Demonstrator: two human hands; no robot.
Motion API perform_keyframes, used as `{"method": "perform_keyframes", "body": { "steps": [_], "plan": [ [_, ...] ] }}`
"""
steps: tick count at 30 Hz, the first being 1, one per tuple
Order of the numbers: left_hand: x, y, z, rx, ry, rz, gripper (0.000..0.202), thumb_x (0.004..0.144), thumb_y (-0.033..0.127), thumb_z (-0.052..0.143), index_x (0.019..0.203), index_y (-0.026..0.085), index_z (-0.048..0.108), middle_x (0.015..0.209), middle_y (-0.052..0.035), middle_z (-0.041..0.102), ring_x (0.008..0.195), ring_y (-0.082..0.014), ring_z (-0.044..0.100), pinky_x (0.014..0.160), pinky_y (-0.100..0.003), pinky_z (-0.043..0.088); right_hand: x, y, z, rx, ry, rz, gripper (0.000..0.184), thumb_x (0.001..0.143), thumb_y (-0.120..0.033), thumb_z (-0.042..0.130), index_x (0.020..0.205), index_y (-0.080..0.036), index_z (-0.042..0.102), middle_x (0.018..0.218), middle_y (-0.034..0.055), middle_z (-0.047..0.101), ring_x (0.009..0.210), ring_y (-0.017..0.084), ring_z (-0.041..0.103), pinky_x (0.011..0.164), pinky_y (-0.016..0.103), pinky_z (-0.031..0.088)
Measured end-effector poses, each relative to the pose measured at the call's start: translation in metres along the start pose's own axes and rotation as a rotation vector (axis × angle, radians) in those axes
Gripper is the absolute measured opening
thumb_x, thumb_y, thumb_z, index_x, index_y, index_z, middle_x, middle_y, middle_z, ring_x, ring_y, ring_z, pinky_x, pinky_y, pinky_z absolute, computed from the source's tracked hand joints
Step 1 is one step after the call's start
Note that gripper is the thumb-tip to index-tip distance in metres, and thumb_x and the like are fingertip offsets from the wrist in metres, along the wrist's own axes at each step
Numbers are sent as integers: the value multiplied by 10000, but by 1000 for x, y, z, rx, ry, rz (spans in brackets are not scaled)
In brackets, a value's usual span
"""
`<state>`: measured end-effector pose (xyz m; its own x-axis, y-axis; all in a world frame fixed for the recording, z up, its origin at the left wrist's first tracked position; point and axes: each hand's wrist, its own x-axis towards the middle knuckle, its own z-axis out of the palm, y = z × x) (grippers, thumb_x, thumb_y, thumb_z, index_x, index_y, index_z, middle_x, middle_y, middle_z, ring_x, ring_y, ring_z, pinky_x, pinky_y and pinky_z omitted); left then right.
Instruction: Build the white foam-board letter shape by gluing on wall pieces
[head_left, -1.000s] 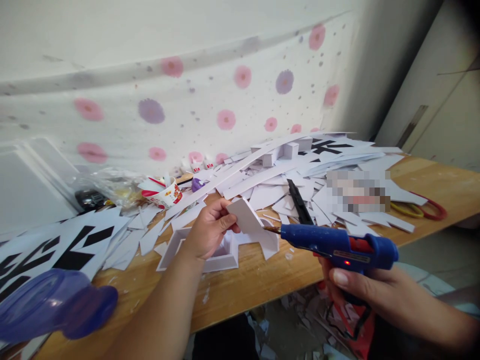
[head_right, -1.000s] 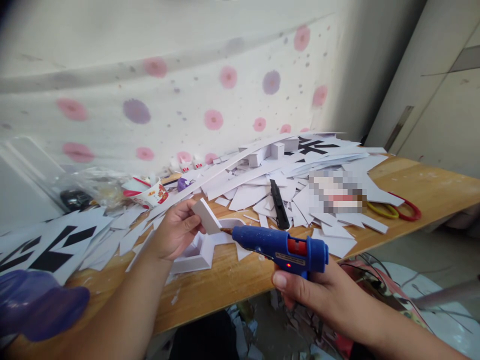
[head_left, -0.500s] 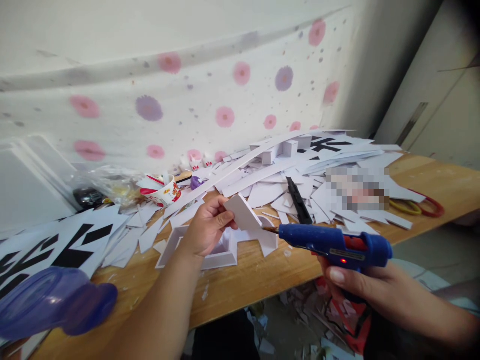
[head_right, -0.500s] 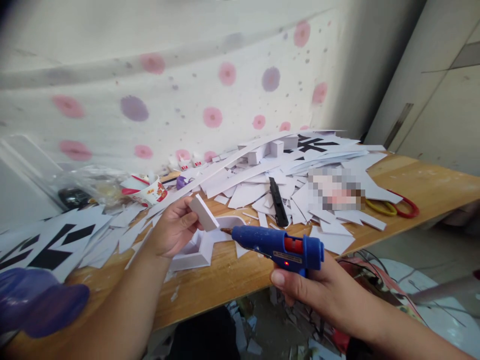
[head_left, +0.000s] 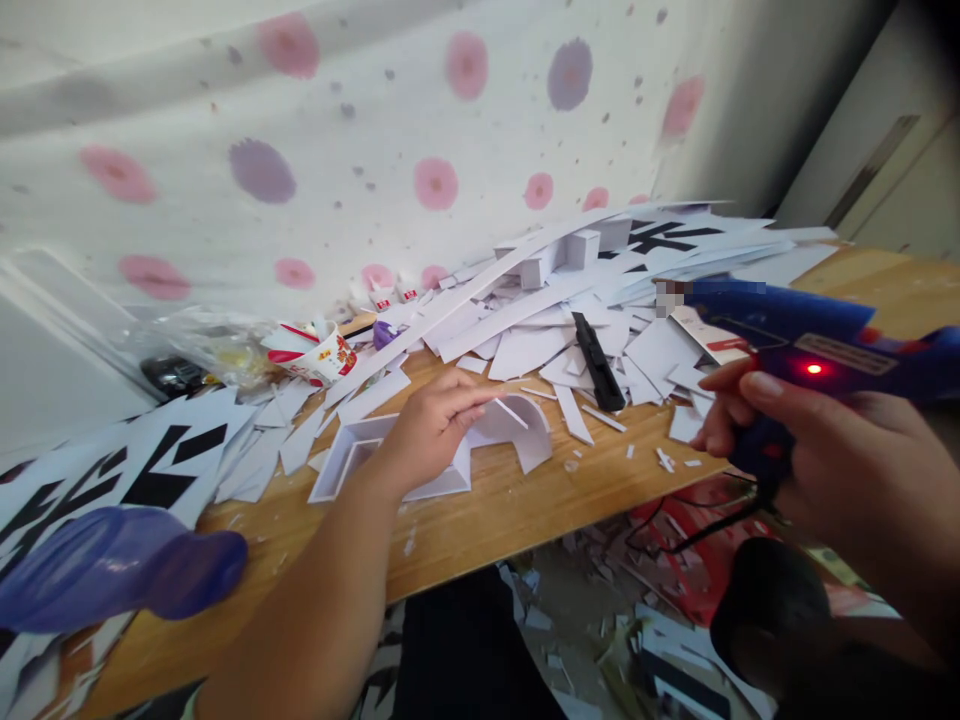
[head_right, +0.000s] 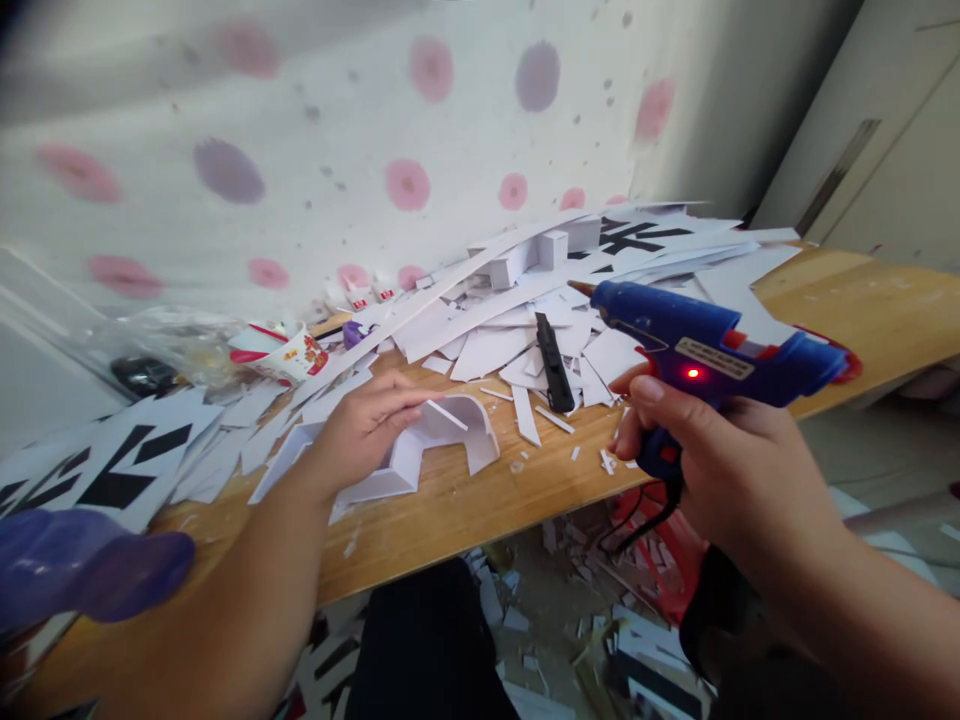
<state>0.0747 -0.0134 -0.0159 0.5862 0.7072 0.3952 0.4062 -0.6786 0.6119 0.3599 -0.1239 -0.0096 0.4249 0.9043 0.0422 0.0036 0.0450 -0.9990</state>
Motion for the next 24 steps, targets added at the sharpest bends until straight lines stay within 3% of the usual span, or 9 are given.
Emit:
{"method": "perform_keyframes", "body": {
  "steps": [4,7,10,14,16,20,24],
  "plan": [
    [0,-1,6,54,1,12,316,857,159,572,1102,307,707,842,-30,627,794,-178,564,760,-293,429,0,3,-1,55,23,58,353,637,-484,752,776,-176,652,549,34,621,537,172,583,490,269,469],
    [2,1,9,50,109,-49,240,810,147,635,983,273,743,873,-31,679,815,-182,578,778,-293,430,1,8,-4,80,9,70,364,638,-492,767,776,-174,655,554,30,612,540,165,578,472,253,467],
    [2,1,9,-26,277,-146,128,764,178,697,869,232,746,826,-17,679,761,-163,575,714,-264,436,1,14,-6,55,-86,81,352,683,-487,756,834,-185,656,581,28,624,557,168,595,468,242,477],
    [1,1,5,-368,556,-258,119,729,222,735,841,197,701,759,10,653,674,-114,555,643,-219,441,-5,28,-6,-58,-252,44,361,701,-502,751,886,-200,684,617,33,663,578,181,637,512,246,549],
    [2,4,4,-632,619,-319,160,694,223,755,819,175,666,716,20,641,625,-93,552,599,-198,446,-8,35,-3,-127,-326,16,374,677,-501,769,899,-205,714,702,55,710,630,204,675,567,268,598],
    [4,13,9,-997,516,-439,320,611,212,811,858,141,620,654,35,614,523,-62,539,488,-158,450,-15,38,9,-209,-416,-79,321,699,-441,767,942,-235,723,901,70,754,787,238,716,689,309,628],
    [2,20,17,-1206,409,-527,399,599,187,833,915,142,594,637,50,604,511,-52,563,468,-128,481,-20,28,22,-315,-480,-266,205,756,-411,713,898,-263,721,868,46,749,745,230,713,651,316,625]
  ]
}}
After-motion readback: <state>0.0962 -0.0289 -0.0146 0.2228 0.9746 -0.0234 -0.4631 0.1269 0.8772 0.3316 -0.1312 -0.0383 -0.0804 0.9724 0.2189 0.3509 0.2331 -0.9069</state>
